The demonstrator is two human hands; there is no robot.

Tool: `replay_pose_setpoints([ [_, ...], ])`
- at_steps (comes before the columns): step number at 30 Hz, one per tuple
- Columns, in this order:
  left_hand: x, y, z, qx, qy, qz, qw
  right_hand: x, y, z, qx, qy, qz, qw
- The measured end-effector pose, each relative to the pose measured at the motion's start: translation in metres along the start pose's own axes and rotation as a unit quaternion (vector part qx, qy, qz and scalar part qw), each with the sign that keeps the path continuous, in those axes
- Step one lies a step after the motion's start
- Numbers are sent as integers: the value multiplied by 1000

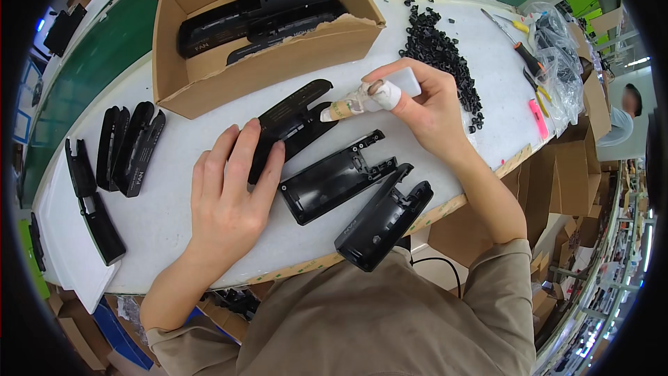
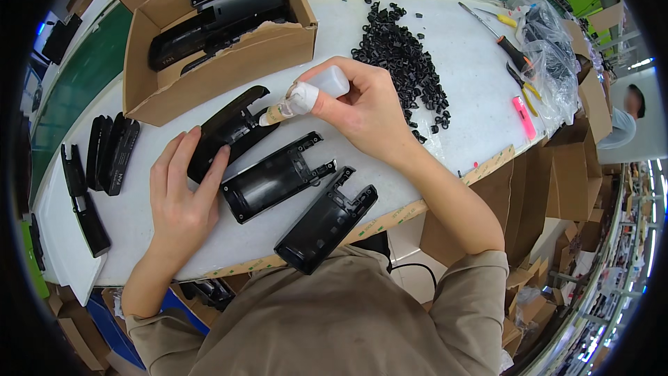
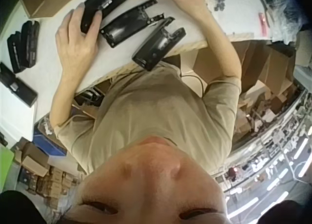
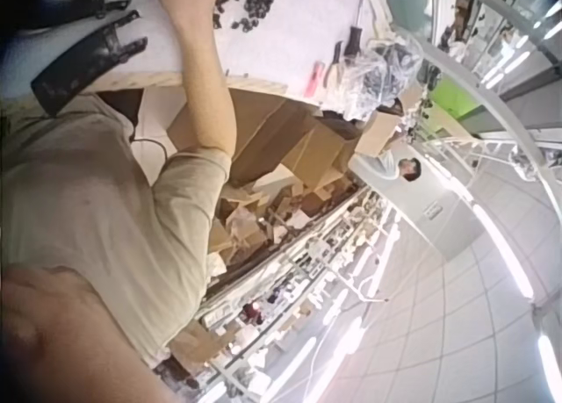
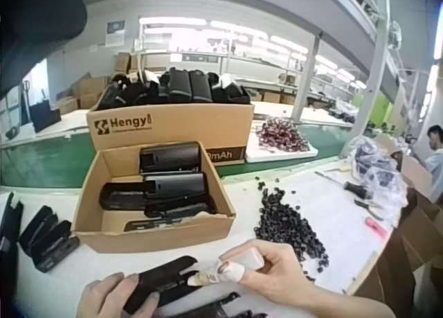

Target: Applying glue and attaching small components to the plastic housing of handheld fans.

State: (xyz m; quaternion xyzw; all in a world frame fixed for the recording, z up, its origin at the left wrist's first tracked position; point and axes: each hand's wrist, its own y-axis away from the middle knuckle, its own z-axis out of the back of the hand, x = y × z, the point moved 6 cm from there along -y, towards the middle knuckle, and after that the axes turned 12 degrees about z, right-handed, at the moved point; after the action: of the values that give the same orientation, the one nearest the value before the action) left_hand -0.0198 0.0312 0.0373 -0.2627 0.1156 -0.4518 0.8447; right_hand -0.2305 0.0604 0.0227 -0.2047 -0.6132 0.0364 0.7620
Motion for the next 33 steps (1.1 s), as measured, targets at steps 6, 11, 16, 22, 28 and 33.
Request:
replay_pose_setpoints([
  [6,0,0,-1,2,1,-2,1000,1,0,2,-9,-1,1,1000],
  [11,1,0,-1,4,4,-1,1000,0,0,0,-8,-12,0,1000],
  [16,0,0,-1,3,4,-6,1000,1,0,2,-12,-20,9,1000],
  [22,1,1,-1,9,9,3,1000,4,4,10,-30,7,34,999],
  [28,5,-1,-1,16,52,28,998,17,43,53,-158,-150,12,976],
  [33,9,-4,-2,36,108,54,992,17,82,117,-267,-191,5,945],
])
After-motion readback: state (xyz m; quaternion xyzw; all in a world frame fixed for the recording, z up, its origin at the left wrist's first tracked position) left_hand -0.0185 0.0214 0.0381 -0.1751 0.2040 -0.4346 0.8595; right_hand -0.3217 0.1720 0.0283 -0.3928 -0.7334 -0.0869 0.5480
